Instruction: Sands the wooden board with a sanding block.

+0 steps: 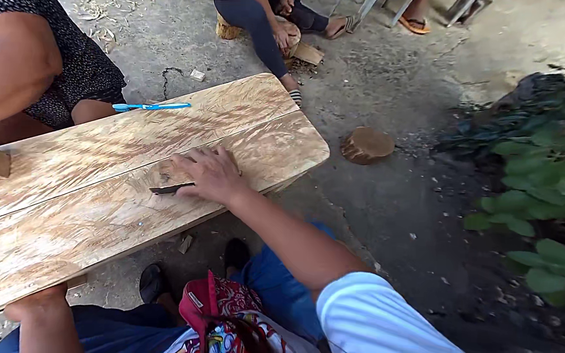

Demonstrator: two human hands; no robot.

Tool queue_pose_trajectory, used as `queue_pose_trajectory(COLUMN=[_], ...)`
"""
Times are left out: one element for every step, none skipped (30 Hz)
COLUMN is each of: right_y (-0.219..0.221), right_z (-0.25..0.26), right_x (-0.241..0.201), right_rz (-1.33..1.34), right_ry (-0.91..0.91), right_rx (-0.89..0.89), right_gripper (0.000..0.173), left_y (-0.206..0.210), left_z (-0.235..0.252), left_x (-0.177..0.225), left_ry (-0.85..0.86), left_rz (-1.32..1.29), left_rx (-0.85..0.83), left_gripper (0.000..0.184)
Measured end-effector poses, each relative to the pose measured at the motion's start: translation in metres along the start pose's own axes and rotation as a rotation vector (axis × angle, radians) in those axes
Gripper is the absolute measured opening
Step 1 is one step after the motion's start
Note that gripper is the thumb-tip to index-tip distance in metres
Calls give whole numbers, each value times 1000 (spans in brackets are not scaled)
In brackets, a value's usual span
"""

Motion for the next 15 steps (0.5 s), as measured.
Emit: queue_pose_trajectory(right_y=[-6, -14, -23, -32, -40, -48, -55, -58, -59, -57, -51, -43, -33, -20, -8], right_z=[-19, -39, -58, -75, -91, -105, -115, -121, -122, -119, -113, -105, -93, -81, -69], right_x=[25, 53, 83, 116, 148, 177, 198, 212, 217, 212, 198, 175, 147, 115, 81], right_rz=[-19, -46, -79, -124, -164, -197, -209, -208, -206, -204, -191, -172, -150, -131, -104], right_ry=[32, 89, 158, 235, 304, 368, 438, 486, 489, 444, 374, 286, 198, 125, 62], right_rx=[50, 78, 98, 104, 107, 102, 81, 69, 74, 100, 129, 163, 189, 197, 199], right_gripper=[71, 71, 72, 74, 77, 81, 85, 88, 89, 89, 88, 86, 84, 83, 81], left_y=[0, 1, 2, 3, 3, 2, 4, 10, 12, 12, 11, 10, 8, 8, 9], left_z=[-2, -6, -13, -16, -15, -12, -13, -20, -19, -14, -11, -8, -6, -6, -8], left_x=[0, 2, 4, 5, 4, 4, 5, 6, 5, 2, 0, -2, -3, -2, -1], left_ry=[2, 18, 46, 69, 86, 89, 83, 72, 51, 27, 11, 4, 1, -2, -3], left_rz=[11, 37, 82, 115, 111, 91, 66, 48, 34, 13, -6, -17, -22, -22, -18], left_rx=[-7, -13, -26, -23, -6, 14, 32, 44, 45, 53, 51, 47, 45, 42, 43], left_gripper=[62, 57, 50, 48, 47, 48, 48, 49, 51, 55, 59, 62, 63, 62, 62])
Point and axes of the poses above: each hand's wrist, its own z-axis towards the middle knuckle, its own y-axis out of the palm, x = y × z, the point moved 1 cm from there along z, towards the middle knuckle, and after that the axes turned 1 degree about z, right-handed, at the moved point
